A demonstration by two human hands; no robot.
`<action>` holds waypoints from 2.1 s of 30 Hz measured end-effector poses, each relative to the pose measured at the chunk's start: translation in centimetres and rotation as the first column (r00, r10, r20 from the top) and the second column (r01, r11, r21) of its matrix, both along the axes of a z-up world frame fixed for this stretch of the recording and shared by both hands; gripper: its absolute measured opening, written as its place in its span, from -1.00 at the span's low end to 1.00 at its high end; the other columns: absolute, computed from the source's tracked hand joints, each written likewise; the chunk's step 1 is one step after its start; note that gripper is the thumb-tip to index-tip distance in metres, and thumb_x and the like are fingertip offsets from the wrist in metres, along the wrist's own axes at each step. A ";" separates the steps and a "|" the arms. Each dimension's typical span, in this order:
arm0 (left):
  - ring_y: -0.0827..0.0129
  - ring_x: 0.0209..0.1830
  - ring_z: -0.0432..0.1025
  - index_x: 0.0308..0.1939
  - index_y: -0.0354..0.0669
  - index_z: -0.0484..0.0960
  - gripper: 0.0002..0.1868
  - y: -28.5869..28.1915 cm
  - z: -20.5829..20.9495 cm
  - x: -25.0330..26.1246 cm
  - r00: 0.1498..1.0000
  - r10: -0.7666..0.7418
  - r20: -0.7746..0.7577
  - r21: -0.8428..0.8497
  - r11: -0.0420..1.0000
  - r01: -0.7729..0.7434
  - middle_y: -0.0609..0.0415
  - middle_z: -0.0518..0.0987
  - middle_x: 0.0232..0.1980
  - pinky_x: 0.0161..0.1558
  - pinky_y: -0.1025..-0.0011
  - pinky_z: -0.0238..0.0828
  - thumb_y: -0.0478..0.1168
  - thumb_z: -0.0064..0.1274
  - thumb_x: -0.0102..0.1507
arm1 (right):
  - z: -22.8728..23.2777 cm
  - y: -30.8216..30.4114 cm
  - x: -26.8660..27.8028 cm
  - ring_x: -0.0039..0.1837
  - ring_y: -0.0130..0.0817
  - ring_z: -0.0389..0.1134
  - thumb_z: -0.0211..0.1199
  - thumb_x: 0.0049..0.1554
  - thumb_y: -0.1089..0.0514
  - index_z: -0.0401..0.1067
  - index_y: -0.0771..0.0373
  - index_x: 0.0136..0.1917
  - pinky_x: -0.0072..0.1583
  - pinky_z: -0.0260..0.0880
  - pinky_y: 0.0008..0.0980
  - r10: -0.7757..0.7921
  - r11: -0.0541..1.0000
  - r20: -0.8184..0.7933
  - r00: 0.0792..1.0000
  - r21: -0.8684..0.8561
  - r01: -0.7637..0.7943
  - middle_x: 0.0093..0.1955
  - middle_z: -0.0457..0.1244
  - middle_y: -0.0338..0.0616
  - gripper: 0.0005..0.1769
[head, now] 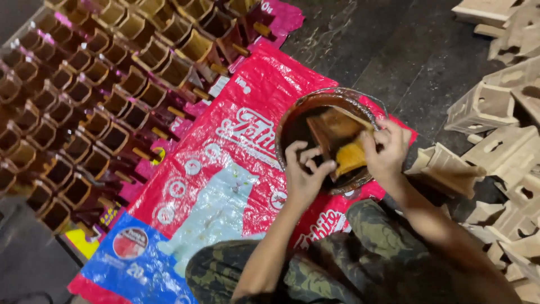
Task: Dipping wooden birdhouses into a bucket of stain and arranging them in a grid on the floor to dry.
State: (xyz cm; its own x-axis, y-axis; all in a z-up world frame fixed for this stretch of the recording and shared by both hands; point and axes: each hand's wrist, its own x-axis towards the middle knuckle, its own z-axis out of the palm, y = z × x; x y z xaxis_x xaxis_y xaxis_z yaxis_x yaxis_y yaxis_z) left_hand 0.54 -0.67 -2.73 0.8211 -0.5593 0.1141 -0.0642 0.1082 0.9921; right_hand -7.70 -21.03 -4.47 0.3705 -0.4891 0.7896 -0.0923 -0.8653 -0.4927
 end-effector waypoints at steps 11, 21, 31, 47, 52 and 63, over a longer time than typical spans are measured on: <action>0.41 -0.41 0.31 0.23 -0.18 0.22 -0.20 1.3 1.4 -1.0 0.998 0.022 0.057 0.020 1.000 -0.023 -0.12 0.67 -0.05 -0.26 0.49 0.31 -0.22 0.46 0.09 | -2.5 0.1 -2.1 0.14 -0.03 0.19 0.39 0.19 0.12 0.50 0.23 -0.23 0.20 0.26 -0.18 0.015 0.996 0.029 0.999 -0.092 -0.012 0.11 0.36 -0.15 -0.79; 0.47 -0.38 0.29 0.22 -0.18 0.23 -0.20 0.9 2.1 -2.1 0.999 0.035 -0.014 -0.019 0.999 -0.036 -0.10 0.64 -0.02 -0.26 0.54 0.28 -0.24 0.46 0.08 | -0.2 1.7 -1.6 0.01 -0.27 0.15 0.49 0.11 0.13 0.48 0.18 0.24 0.24 0.24 -0.42 0.038 0.996 -0.006 0.999 0.083 -0.037 -0.28 0.40 -0.34 -0.56; 0.47 -0.37 0.31 0.23 -0.16 0.20 -0.16 0.9 0.6 -2.4 0.999 0.032 0.014 -0.057 0.998 -0.032 -0.09 0.66 0.03 -0.21 0.54 0.28 -0.19 0.48 0.07 | -3.7 -0.8 -3.1 0.10 -0.11 0.20 0.51 0.10 0.05 0.63 0.25 0.03 0.22 0.25 -0.25 0.001 0.995 0.080 0.997 -0.097 0.007 0.04 0.40 -0.18 -0.71; 0.56 -0.40 0.25 0.30 -0.18 0.18 -0.20 0.3 1.0 -0.8 0.990 0.005 -0.142 0.012 1.000 -0.004 0.05 0.58 -0.10 -0.30 0.67 0.20 -0.26 0.39 0.13 | 0.9 0.9 -1.2 -0.09 -0.31 0.16 0.53 0.18 0.14 0.50 0.22 0.24 0.18 0.26 -0.50 0.075 0.994 -0.095 0.993 0.085 -0.067 -0.32 0.39 -0.25 -0.60; 0.54 -0.37 0.33 0.28 -0.20 0.19 -0.08 0.4 0.9 -0.6 0.995 -0.001 -0.103 -0.030 1.000 -0.002 -0.04 0.63 0.00 -0.25 0.62 0.23 -0.16 0.49 0.02 | -0.4 -1.0 -1.7 0.15 -0.04 0.16 0.49 0.11 0.26 0.62 0.35 0.00 0.21 0.32 -0.23 0.090 0.986 0.019 0.996 -0.142 -0.086 0.11 0.36 -0.04 -0.81; 0.53 -0.38 0.31 0.28 -0.17 0.19 -0.20 0.3 0.8 -0.8 0.999 0.011 -0.047 -0.009 1.000 -0.011 0.01 0.65 -0.03 -0.22 0.60 0.24 -0.21 0.39 0.12 | -0.6 -0.3 -0.8 0.02 -0.20 0.16 0.49 0.10 0.21 0.59 0.21 0.09 0.20 0.27 -0.33 0.062 0.995 -0.003 0.998 -0.073 -0.062 -0.07 0.38 -0.23 -0.74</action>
State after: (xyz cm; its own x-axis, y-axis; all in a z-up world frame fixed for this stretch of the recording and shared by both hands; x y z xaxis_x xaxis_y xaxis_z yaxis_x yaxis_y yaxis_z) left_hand -0.30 -0.40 -1.92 0.8319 -0.5492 0.0800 -0.0185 0.1165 0.9930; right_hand -8.47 -21.30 -5.08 0.3990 -0.4062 0.8220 -0.0381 -0.9031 -0.4278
